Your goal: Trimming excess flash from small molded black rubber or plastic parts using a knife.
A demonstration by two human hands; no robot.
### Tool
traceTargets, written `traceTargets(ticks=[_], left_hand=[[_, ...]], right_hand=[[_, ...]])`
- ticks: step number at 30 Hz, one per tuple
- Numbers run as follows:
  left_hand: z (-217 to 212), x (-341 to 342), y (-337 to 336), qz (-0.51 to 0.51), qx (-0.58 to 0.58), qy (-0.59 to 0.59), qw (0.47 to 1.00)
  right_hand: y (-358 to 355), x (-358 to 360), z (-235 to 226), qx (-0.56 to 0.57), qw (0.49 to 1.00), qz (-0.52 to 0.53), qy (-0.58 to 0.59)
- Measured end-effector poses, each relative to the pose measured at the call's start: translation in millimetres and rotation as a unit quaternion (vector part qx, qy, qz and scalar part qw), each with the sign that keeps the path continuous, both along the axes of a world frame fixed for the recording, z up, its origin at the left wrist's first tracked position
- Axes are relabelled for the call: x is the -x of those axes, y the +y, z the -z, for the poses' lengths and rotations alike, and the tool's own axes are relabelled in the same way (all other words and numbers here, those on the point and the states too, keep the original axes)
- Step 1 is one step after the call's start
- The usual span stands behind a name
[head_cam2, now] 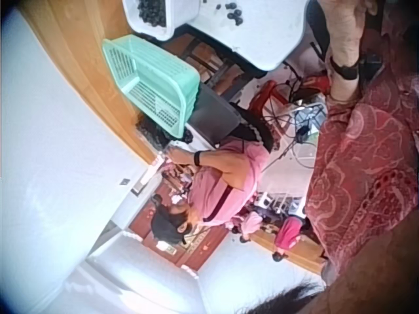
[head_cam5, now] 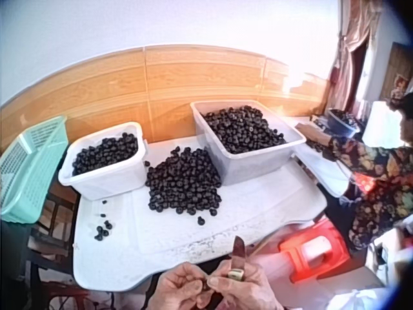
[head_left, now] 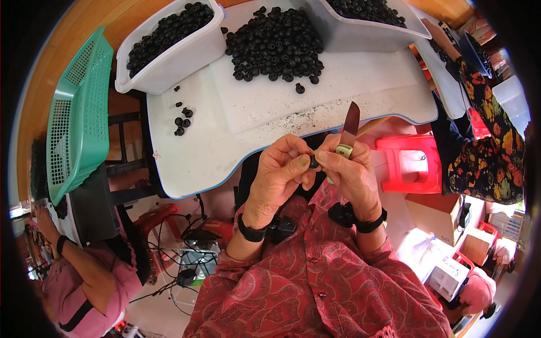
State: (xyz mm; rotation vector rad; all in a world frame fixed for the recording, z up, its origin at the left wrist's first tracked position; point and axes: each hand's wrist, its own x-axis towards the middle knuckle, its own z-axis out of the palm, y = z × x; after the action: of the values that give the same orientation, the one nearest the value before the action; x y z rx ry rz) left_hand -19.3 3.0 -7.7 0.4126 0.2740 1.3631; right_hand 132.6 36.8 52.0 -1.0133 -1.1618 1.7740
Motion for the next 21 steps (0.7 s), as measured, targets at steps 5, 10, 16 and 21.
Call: traceTargets(ticks=[5,10,16,21], left_hand=[[-5,-2,1,-0.020,-0.014,0.047,0.999],[-6,-3,0,-0.042,-0.009,0.066,0.997],[-8,-2,-1,-0.057,0.008,0.051,0.997],[-9,-6,-2,-0.097,0.018,0.071,0.993]], right_hand=[[2,3,-5,0.013,0.999,0.026,-0.020],[2,3,-3,0.020,0.998,0.032,-0.043],[-1,3,5,-0.033,0.999,0.008,-0.038],[-3,6,2,-0.037,0.998,0.012,-0.041]])
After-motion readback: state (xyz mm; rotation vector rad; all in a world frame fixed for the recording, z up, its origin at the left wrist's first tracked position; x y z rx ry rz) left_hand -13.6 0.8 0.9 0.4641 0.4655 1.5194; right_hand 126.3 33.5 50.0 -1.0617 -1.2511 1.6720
